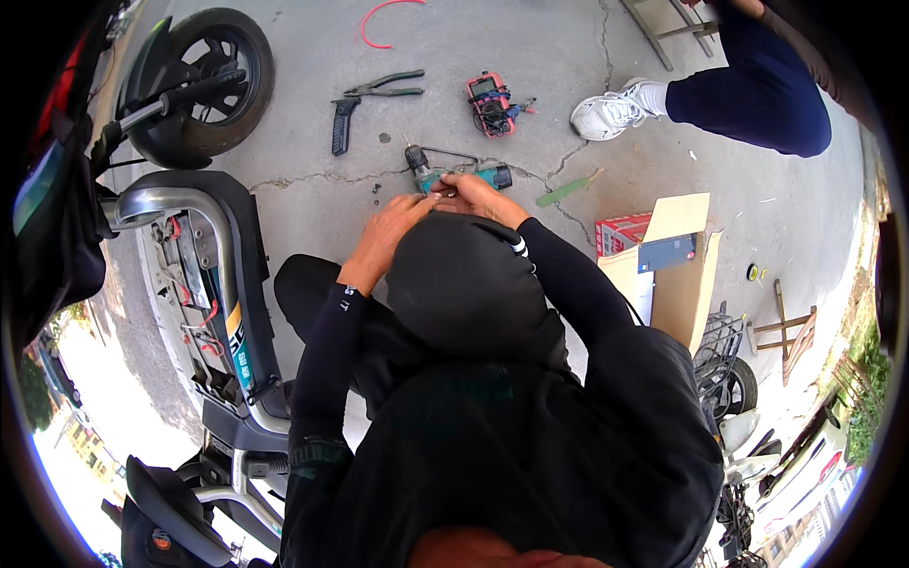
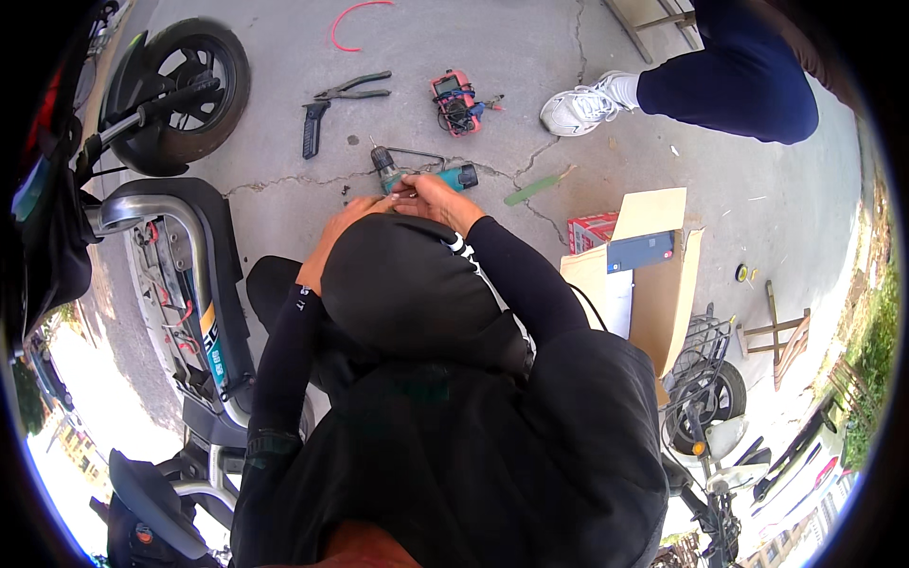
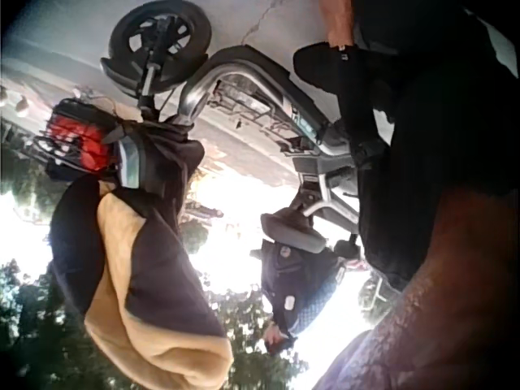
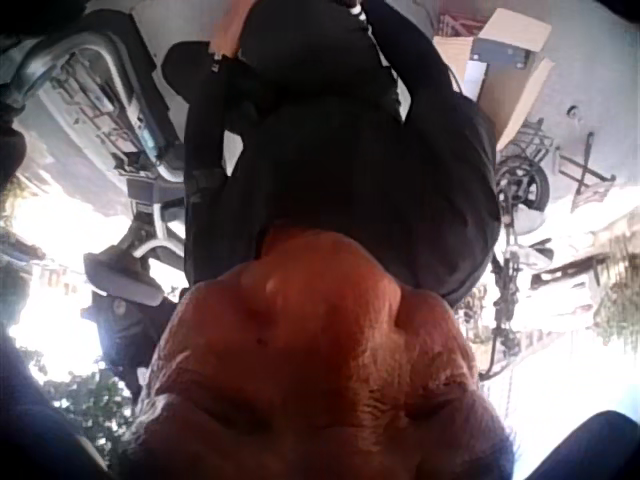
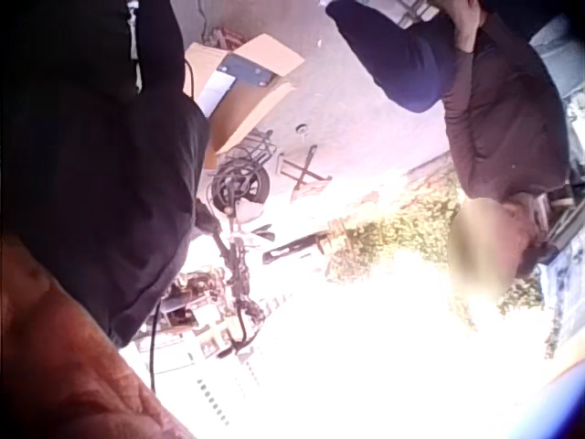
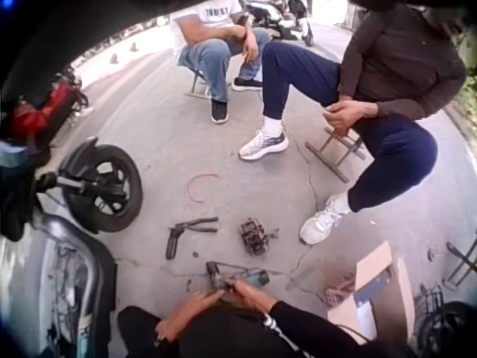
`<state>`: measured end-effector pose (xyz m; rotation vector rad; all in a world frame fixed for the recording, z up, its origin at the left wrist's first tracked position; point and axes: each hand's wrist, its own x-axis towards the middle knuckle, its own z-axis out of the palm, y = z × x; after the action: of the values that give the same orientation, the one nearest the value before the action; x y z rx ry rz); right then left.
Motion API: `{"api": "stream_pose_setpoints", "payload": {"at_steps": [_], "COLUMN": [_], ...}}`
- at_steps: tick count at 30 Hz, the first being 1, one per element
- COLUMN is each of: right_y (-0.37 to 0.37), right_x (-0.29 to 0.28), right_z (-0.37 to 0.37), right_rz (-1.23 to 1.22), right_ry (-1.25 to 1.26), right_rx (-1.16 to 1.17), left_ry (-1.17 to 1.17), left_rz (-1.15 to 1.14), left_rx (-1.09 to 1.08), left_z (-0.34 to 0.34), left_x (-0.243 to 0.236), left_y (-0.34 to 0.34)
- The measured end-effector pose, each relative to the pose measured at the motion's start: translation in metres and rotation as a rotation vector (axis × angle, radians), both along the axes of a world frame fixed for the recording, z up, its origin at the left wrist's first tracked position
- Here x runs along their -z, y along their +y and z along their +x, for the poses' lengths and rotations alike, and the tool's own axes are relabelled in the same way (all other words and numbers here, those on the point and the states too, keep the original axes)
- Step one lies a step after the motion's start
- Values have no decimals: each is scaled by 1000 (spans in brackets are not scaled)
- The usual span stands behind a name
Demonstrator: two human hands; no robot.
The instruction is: The person uses a cordless drill to remove and install screws on a scooter's battery compartment. They handle the battery, connect wires, and use a multimeter to test the electrical connections. The person also uses pliers and a screwdriver to adjust components within the compartment.
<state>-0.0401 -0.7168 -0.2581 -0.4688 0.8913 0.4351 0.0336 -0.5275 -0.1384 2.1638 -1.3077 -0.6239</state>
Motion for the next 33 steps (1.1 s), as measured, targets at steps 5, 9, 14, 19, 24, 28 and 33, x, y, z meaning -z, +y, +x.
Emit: {"api": "stream_pose_setpoints", "payload": {"at_steps": [5, 9, 14, 19, 24, 28, 33], "right_y": [-44, -102, -125, -108, -83, -73, -72], "right_x": [21, 52, 97, 82, 48, 56, 68], "right_z": [-23, -32, -51, -53, -29, -12, -14], "right_rz": [-393, -972, -1376, -1678, -1728, -1668, -1714], "right_ry": [78, 30, -67, -299, -579, -600, -476], "right_rx": [364, -38, -578, -627, -730, -778, -764], "left_ry": [30, -27, -199, -149, -119, -76, -141], "left_rz": [179, 354, 473, 561, 569, 606, 483], "left_rx": [-124, -249, -379, -483, -465, -462, -432], "left_z": [3, 30, 65, 65, 44, 29, 21], "left_x": [4, -30, -76, -94, -93, -110, -125], "left_y": [62, 117, 164, 187, 194, 181, 166]}}
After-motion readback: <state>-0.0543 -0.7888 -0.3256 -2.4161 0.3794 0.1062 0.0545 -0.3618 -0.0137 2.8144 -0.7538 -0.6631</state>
